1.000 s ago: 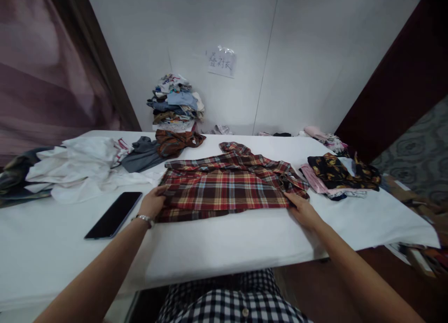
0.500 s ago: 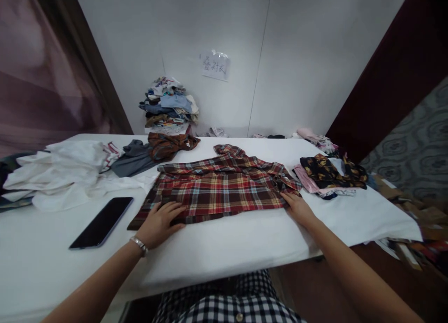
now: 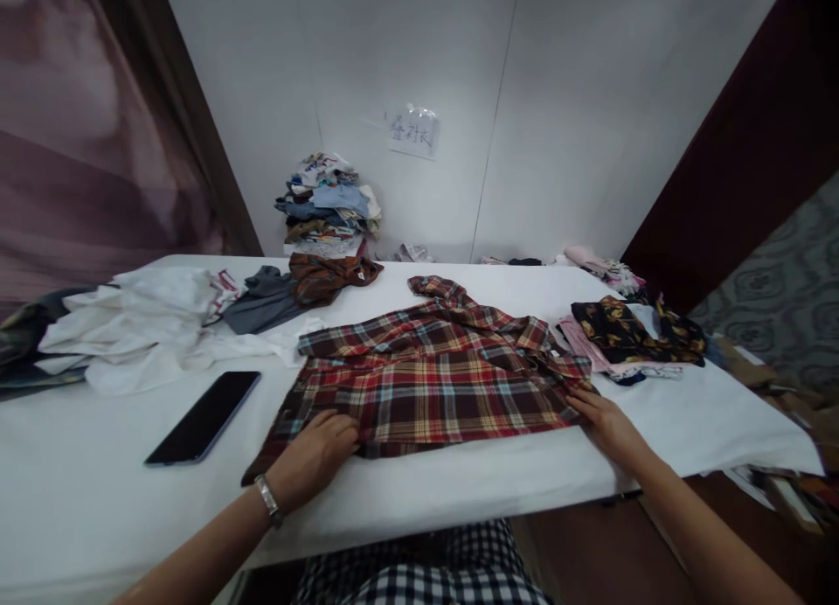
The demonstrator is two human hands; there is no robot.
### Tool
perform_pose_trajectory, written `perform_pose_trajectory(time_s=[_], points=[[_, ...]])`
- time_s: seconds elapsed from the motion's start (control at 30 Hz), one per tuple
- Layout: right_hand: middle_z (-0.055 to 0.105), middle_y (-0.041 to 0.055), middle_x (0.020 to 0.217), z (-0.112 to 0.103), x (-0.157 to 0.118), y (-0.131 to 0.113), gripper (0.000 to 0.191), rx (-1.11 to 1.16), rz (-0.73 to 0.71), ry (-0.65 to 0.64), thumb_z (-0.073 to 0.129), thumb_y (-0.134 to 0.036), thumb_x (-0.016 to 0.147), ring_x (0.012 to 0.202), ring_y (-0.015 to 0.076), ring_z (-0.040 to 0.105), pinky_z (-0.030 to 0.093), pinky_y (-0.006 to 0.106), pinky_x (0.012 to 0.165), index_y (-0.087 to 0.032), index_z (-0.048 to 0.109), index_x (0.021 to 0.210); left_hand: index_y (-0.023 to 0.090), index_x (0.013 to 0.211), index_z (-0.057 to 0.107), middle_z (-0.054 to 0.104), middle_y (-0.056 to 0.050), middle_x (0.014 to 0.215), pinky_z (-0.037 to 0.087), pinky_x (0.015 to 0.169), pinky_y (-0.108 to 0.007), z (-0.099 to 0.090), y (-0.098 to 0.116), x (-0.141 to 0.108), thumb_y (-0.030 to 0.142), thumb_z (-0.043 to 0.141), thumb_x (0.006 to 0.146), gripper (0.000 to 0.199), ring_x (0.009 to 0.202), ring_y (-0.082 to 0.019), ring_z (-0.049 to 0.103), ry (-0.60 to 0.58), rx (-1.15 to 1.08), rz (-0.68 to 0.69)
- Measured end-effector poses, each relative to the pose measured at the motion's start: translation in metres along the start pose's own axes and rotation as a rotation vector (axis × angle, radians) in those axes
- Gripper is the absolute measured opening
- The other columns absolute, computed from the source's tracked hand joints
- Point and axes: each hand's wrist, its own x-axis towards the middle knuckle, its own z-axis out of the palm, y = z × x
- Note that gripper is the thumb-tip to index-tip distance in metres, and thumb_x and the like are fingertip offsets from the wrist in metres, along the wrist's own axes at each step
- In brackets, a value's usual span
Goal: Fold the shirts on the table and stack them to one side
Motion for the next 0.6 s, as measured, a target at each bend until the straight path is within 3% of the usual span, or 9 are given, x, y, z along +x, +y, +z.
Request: perform_pose_trajectory(time_s=[0.07,0.17,0.27,0.33,0.43,0.5,0.6], points=[[0.063,0.0110,0.124,0.005,-0.007,-0.002,0.053,0.066,0.037,-0.039,0.047,-0.011,0.071,0.118,0.0266,0.057,0.046,0.044,0.100,-0.021,0.066,0.119,0.022,0.081,0.064,0.066,-0.003,0.087,0.046,0.085,-0.031,-0.001,0.004,-0.001,0.031,0.042,0.092,0.026,0.081,-0.016,0.061,-0.089,-0.078,-0.033],[0.058,0.0088,0.131,0.002,-0.002,-0.008,0.062,0.205,0.141,-0.083,0.044,-0.009,0.064,0.124,0.0245,0.052,0.042,0.042,0.105,-0.021,0.064,0.122,0.024,0.087,0.066,0.067,-0.002,0.093,0.046,0.078,-0.026,-0.018,-0.004,0.010,0.042,0.045,0.091,0.028,0.083,-0.015,0.062,-0.192,-0.179,-0.103],[0.056,0.0058,0.134,-0.009,0.020,-0.020,0.060,0.346,0.262,-0.064,0.044,-0.012,0.065,0.127,0.0228,0.049,0.037,0.041,0.109,-0.022,0.065,0.120,0.024,0.092,0.066,0.067,-0.002,0.098,0.046,0.079,-0.027,-0.040,-0.024,0.034,0.048,0.041,0.091,0.035,0.087,-0.016,0.063,-0.167,-0.164,-0.241],[0.062,0.0060,0.127,-0.014,0.042,-0.032,0.050,0.437,0.328,-0.037,0.045,-0.017,0.070,0.122,0.0230,0.054,0.038,0.042,0.108,-0.022,0.068,0.114,0.023,0.094,0.067,0.068,-0.003,0.102,0.046,0.082,-0.029,-0.045,-0.041,0.056,0.051,0.039,0.090,0.040,0.091,-0.019,0.063,-0.106,-0.117,-0.326],[0.069,0.0072,0.113,-0.014,0.086,-0.054,0.038,0.561,0.373,-0.017,0.047,-0.026,0.076,0.109,0.0239,0.062,0.045,0.041,0.101,-0.021,0.071,0.105,0.022,0.101,0.068,0.065,-0.007,0.114,0.043,0.093,-0.034,-0.029,-0.065,0.087,0.052,0.042,0.088,0.041,0.106,-0.023,0.060,-0.068,-0.044,-0.341],[0.071,0.0065,0.107,-0.010,0.122,-0.067,0.034,0.632,0.360,-0.008,0.048,-0.030,0.077,0.103,0.0235,0.065,0.047,0.040,0.097,-0.020,0.073,0.099,0.022,0.112,0.065,0.057,-0.010,0.130,0.036,0.103,-0.041,-0.006,-0.079,0.103,0.051,0.046,0.086,0.043,0.122,-0.027,0.051,-0.085,0.047,-0.351],[0.073,0.0048,0.098,0.000,0.184,-0.080,0.031,0.674,0.331,0.024,0.048,-0.030,0.078,0.096,0.0218,0.067,0.050,0.036,0.092,-0.020,0.074,0.093,0.021,0.133,0.052,0.041,-0.013,0.147,0.025,0.109,-0.051,0.029,-0.095,0.113,0.051,0.045,0.087,0.055,0.137,-0.031,0.033,-0.175,0.152,-0.475]])
